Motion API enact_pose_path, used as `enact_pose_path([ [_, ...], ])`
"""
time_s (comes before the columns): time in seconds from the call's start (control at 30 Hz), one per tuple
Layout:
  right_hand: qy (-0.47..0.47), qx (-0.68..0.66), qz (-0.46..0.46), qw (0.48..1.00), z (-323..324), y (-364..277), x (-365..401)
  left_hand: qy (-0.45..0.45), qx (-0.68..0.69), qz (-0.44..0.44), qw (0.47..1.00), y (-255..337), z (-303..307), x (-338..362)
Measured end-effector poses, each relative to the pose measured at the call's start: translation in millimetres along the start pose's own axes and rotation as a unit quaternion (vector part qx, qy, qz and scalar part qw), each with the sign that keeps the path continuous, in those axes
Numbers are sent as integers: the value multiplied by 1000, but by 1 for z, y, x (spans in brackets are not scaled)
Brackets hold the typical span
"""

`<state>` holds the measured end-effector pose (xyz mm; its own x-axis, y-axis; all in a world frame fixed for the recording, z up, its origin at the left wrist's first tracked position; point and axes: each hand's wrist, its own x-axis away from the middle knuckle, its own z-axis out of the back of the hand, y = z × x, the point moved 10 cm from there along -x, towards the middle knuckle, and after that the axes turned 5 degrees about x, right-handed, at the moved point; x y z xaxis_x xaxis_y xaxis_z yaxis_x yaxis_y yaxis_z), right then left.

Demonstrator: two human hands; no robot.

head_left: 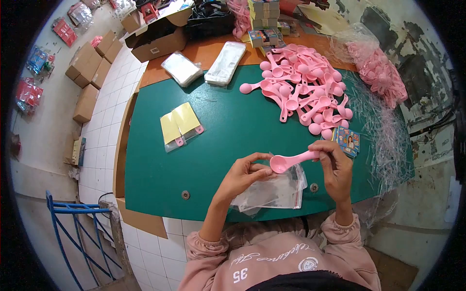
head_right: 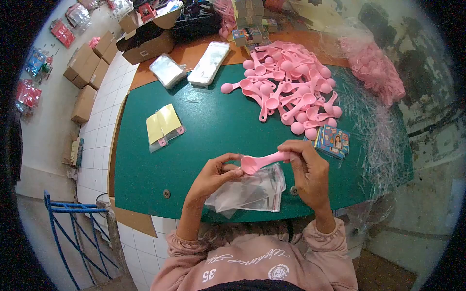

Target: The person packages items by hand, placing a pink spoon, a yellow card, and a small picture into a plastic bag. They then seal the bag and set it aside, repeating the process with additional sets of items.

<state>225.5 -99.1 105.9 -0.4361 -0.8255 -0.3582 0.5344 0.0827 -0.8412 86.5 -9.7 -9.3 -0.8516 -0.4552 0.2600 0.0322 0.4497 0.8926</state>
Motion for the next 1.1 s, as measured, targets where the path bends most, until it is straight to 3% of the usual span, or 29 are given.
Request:
enact_pose_path([
  [0.23,34,-43,6,998,9,-2,-2,-3,-6,-16,1000,7,-4,2],
  [0.3,-49,-11,-11,999,-7,1,-2,-13,-11,-18,1000,5,-7,1],
  [0.47,-94,-79,-61,991,-31,15,-2,-34,-25,-33,999,4,-24,1],
  [0.57,-59,-137,-96,984,-33,26,0,-21,-133,-84,987,14,-22,2],
  [0.63,-32,-172,-112,978,-30,35,2,-50,-302,8,952,0,-20,3],
  [0.7,-6,-115,-47,992,-21,29,0,-55,-281,3,958,1,-20,4],
  [0.77,-32,-95,-48,994,-22,23,3,-61,-260,-2,964,-1,-21,3],
  [0.83,-59,-75,-48,994,-28,22,7,7,-213,-12,977,-2,-12,0],
  [0.9,-164,-2,123,979,-53,-10,16,0,-148,-35,988,4,-24,0],
  [0.97,-195,-60,81,976,-51,2,18,-8,-85,-56,995,16,-31,3],
  [1.03,-150,-143,24,978,-7,40,0,-39,16,-20,999,19,-34,5],
  [1.07,-55,17,-62,996,29,73,-12,-38,16,-19,999,20,-30,6],
  [1.1,43,175,-146,973,74,100,-14,-24,1,-7,1000,19,-21,6],
])
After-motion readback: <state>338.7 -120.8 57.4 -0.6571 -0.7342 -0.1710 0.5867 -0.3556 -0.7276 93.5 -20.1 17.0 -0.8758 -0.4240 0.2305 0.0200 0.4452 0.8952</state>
